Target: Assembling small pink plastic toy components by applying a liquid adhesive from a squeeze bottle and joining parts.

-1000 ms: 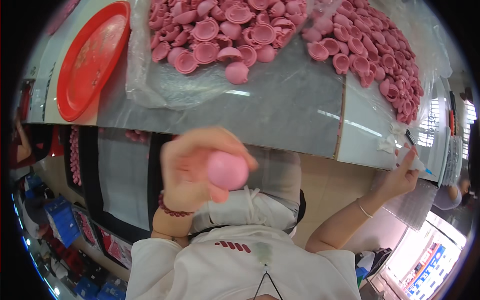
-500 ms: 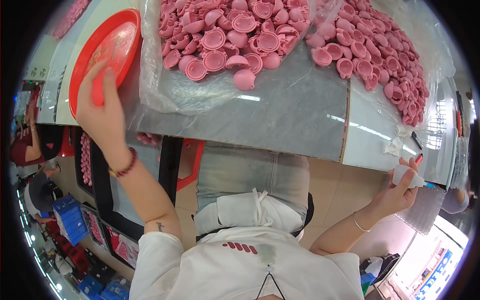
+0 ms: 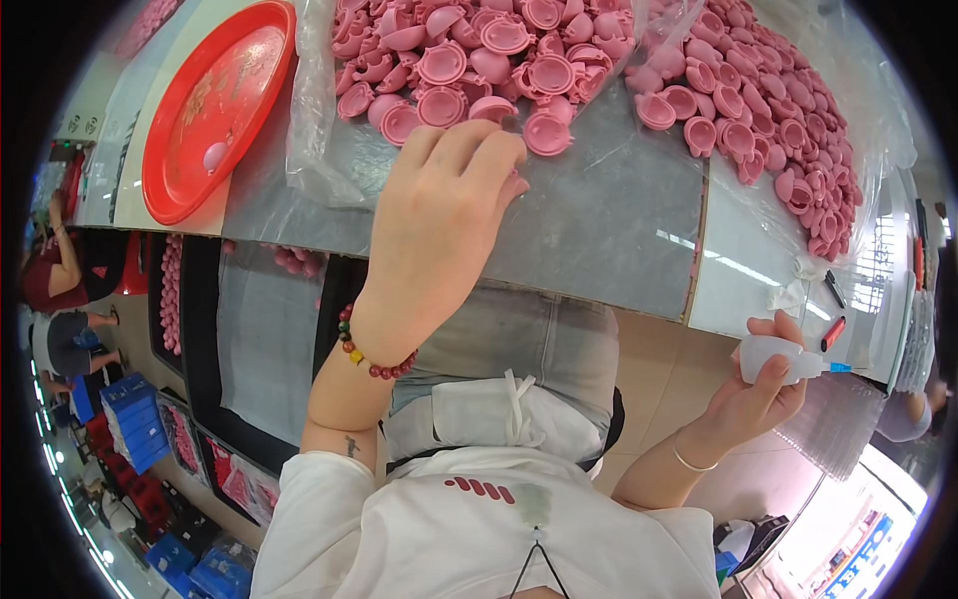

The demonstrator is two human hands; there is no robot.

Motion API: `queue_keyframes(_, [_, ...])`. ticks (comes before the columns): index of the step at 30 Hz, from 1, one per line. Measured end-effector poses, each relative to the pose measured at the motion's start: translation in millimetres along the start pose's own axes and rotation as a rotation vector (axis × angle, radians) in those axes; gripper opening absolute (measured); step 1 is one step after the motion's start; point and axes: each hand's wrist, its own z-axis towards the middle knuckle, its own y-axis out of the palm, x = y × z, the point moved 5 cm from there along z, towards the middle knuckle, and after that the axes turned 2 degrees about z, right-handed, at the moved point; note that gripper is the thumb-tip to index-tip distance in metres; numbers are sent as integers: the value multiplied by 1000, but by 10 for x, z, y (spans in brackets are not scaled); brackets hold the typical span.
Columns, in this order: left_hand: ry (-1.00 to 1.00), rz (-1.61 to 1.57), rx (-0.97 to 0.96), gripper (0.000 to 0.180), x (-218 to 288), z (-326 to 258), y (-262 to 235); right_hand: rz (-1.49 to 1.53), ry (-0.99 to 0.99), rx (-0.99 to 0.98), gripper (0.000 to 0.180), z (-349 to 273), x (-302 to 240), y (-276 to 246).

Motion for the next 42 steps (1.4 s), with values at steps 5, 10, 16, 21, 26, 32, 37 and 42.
queue_keyframes(5, [54,-22,-40,15,-12,-61,-9,57,-21,-85,52,-23,-11,118])
queue_keyframes(10, [-218,-1047,-58,12,212,-287,-218,270,-10,-69,54,-89,-143,352])
queue_keyframes(16, [-377,-1985,-249,8,581,-600,69,378,-74,-292,54,-182,-377,536])
queue_keyframes(21, [-611,-1951,-333,31,693,-678,169,325,-485,-474,55,-109,-692,518])
queue_keyframes(26, [-624,-1935,-340,42,703,-676,218,140,-462,-476,63,-234,-749,665])
queue_keyframes(32, [-666,-1904,-347,47,709,-702,229,231,-427,-332,58,-205,-748,626])
queue_keyframes(37, [-625,-1892,-346,48,715,-693,245,216,-423,-329,56,-205,-752,621])
queue_keyframes(42, [-649,-1871,-359,48,698,-693,236,280,-393,-294,54,-192,-700,602])
